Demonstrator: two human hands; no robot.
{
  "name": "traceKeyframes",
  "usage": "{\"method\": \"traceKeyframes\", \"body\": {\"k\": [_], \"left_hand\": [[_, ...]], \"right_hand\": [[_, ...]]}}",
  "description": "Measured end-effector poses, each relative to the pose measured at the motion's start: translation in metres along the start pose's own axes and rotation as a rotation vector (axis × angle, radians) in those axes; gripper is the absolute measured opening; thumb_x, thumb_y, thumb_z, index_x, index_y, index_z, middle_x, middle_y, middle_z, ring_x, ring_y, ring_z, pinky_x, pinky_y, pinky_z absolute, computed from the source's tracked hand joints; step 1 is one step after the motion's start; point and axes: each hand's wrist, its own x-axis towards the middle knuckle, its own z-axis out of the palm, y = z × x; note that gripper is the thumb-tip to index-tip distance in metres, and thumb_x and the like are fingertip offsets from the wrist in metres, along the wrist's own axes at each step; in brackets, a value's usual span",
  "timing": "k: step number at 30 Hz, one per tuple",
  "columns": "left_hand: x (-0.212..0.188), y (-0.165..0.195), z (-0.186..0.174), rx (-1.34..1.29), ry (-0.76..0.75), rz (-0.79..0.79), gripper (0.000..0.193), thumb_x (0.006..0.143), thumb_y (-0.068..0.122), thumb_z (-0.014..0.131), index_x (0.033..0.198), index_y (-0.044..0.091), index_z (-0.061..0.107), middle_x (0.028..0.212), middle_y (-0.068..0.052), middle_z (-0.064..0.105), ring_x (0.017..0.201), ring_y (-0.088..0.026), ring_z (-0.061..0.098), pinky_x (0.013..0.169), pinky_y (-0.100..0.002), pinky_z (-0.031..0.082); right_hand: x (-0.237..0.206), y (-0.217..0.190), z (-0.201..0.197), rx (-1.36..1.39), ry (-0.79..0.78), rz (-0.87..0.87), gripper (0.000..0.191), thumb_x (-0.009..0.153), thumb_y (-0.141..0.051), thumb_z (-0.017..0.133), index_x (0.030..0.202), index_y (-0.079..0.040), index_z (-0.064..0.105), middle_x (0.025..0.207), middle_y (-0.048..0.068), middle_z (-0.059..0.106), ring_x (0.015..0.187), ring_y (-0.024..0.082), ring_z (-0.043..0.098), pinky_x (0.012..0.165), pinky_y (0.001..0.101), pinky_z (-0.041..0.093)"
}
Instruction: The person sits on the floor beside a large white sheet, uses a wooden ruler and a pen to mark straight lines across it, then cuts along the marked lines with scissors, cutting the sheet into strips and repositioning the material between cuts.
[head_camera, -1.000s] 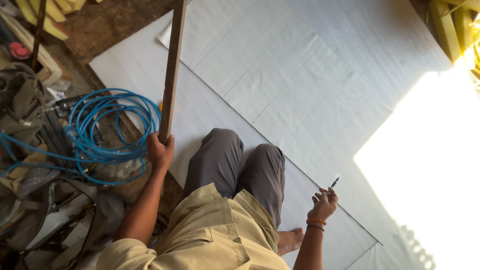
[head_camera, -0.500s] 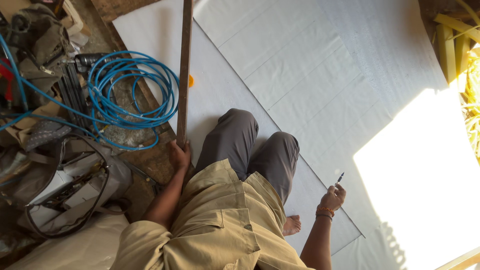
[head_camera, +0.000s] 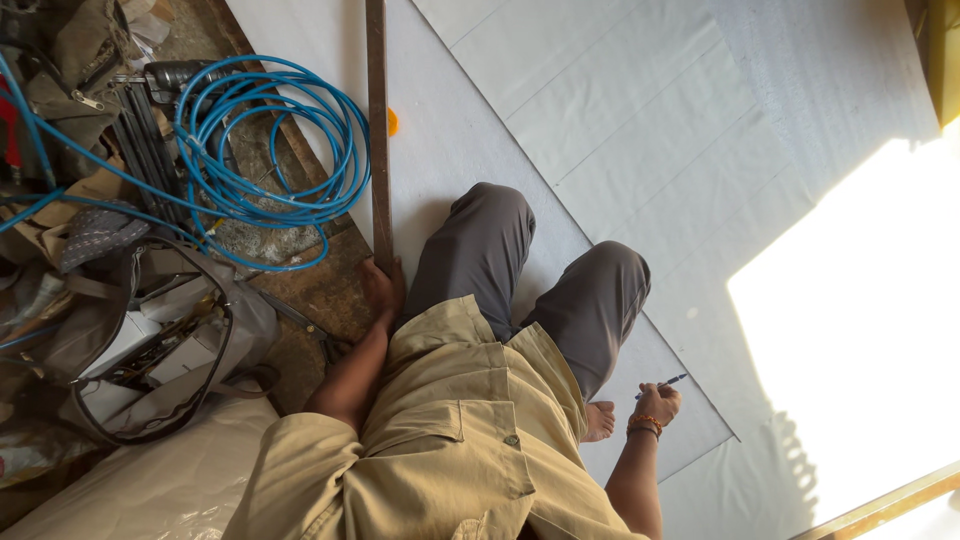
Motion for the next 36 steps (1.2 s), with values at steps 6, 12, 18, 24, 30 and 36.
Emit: {"method": "traceKeyframes", "body": {"k": [6,12,18,24,30,36], "left_hand": [[0.003,0.002,0.013,-0.058,0.011,-0.086,0.049,0.095,0.034,0.069,0.117,-0.004,0.048,0.116,-0.025,0.048,0.108,-0.041,0.054,0.092,-0.055,0.044],[0.016,0.002,0.016,0.144,-0.001,-0.098,0.052,0.088,0.035,0.080,0.110,-0.002,0.053,0.111,-0.022,0.055,0.111,-0.041,0.055,0.095,-0.055,0.045],[0.036,-0.001,0.021,0.277,-0.141,-0.253,0.076,0.079,0.045,0.086,0.122,-0.005,0.049,0.123,-0.030,0.054,0.119,-0.047,0.052,0.101,-0.056,0.045],[0.058,-0.003,0.039,0.430,-0.367,-0.369,0.099,0.081,0.047,0.083,0.143,-0.006,0.027,0.132,-0.035,0.051,0.117,-0.049,0.059,0.098,-0.055,0.051],[0.060,-0.001,0.051,0.586,-0.455,-0.436,0.101,0.081,0.049,0.084,0.139,-0.007,0.024,0.125,-0.035,0.055,0.111,-0.047,0.061,0.093,-0.053,0.051],[0.057,-0.007,0.051,0.652,-0.517,-0.469,0.089,0.083,0.050,0.082,0.128,-0.006,0.029,0.116,-0.032,0.057,0.102,-0.044,0.061,0.085,-0.051,0.051]], "right_hand": [[-0.002,0.035,0.012,0.044,-0.110,0.024,0.013,0.091,0.006,0.062,0.104,0.004,0.060,0.092,0.011,0.067,0.082,0.022,0.068,0.068,0.0306,0.056],[-0.002,0.040,0.026,0.292,-0.422,0.155,0.016,0.095,-0.002,0.064,0.111,0.002,0.062,0.095,0.011,0.069,0.085,0.021,0.067,0.073,0.0318,0.057],[0.010,0.029,0.023,0.638,-0.573,0.263,0.016,0.098,-0.007,0.062,0.112,-0.001,0.061,0.093,0.011,0.068,0.083,0.021,0.067,0.072,0.0323,0.057],[-0.014,0.019,-0.024,1.003,-0.647,0.364,0.015,0.101,-0.012,0.060,0.114,-0.005,0.060,0.091,0.011,0.068,0.081,0.021,0.068,0.070,0.0328,0.057],[-0.049,-0.002,0.001,1.145,-0.871,0.582,0.015,0.104,-0.017,0.058,0.116,-0.008,0.060,0.088,0.011,0.067,0.079,0.020,0.068,0.069,0.0333,0.057],[-0.053,0.011,-0.011,1.266,-0.955,0.674,0.014,0.107,-0.022,0.057,0.116,-0.011,0.059,0.087,0.011,0.067,0.079,0.021,0.069,0.068,0.0339,0.057]]}}
